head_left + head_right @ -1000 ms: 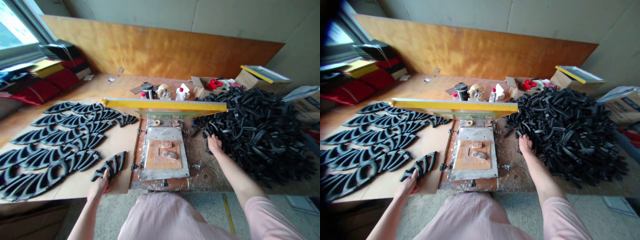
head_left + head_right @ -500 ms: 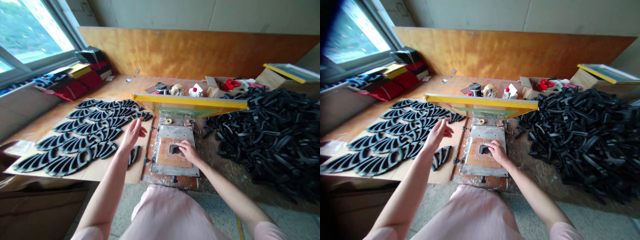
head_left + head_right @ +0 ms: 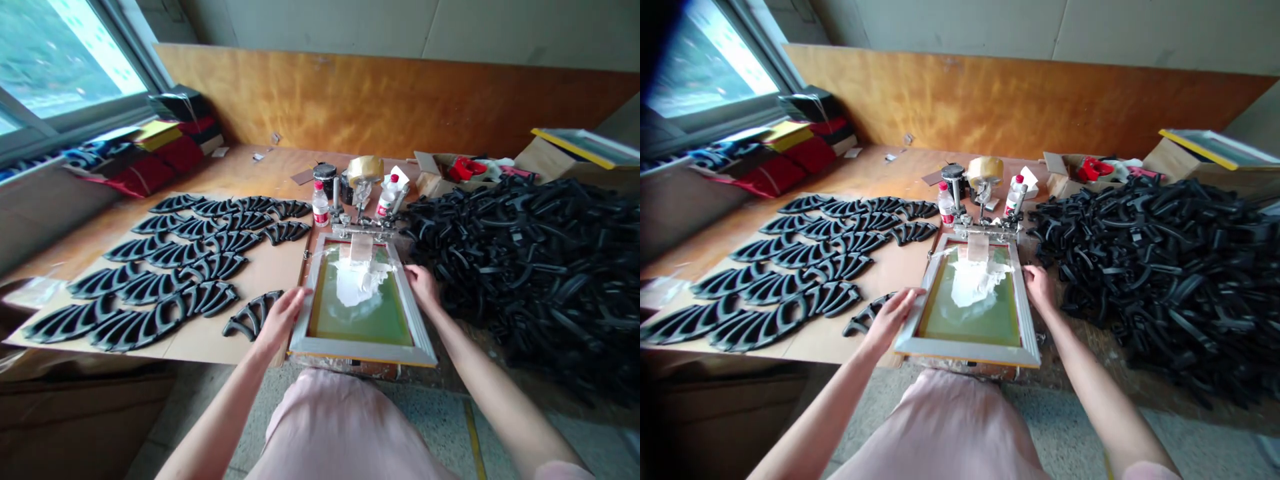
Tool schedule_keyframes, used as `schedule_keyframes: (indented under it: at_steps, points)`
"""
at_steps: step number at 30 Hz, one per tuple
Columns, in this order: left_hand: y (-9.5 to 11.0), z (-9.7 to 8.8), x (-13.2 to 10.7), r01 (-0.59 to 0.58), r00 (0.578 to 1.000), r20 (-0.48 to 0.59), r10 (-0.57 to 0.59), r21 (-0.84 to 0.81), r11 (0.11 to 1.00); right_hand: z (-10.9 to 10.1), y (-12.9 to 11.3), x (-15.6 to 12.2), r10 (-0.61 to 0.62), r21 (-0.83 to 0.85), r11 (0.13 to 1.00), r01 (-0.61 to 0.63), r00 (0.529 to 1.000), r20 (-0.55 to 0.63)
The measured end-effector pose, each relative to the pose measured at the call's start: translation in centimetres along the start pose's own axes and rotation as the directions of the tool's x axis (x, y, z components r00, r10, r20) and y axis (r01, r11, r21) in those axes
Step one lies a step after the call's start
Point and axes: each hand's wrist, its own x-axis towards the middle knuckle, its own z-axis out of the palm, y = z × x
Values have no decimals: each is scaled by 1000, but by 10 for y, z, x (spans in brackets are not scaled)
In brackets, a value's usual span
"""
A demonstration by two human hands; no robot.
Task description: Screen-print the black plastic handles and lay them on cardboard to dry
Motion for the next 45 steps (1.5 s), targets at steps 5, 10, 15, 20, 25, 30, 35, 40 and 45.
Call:
schedule_keyframes:
  at_steps: [5,10,15,20,25,30,35,40,45]
  points:
    - [-69,12,10,96,995,-33,-94,62,993,-8,-51,48,-169,-1,986,169,984,-53]
    - [-95,11,24,104,995,-22,-102,137,985,18,-99,36,-215,-148,952,269,928,303]
    - [-104,9,24,96,995,-38,-91,160,982,20,-88,-16,-428,-91,862,499,813,395]
    - [-99,12,23,118,993,-39,-114,135,984,3,-84,-13,-514,47,826,562,718,469]
    - [-91,13,21,118,993,-24,-117,53,992,16,-89,-14,-457,-15,877,480,844,281]
    - [-87,14,19,127,992,-18,-127,18,992,18,-85,-25,-488,70,867,494,811,322]
    - [-58,7,11,139,990,39,-137,-67,988,-3,-99,34,-314,75,949,305,934,169]
    - [9,1,10,17,1000,-10,-20,-189,982,-45,-66,84,-128,34,991,133,986,-110]
    - [85,10,45,-331,942,-154,298,-286,899,-37,10,62,231,128,969,-211,958,-168]
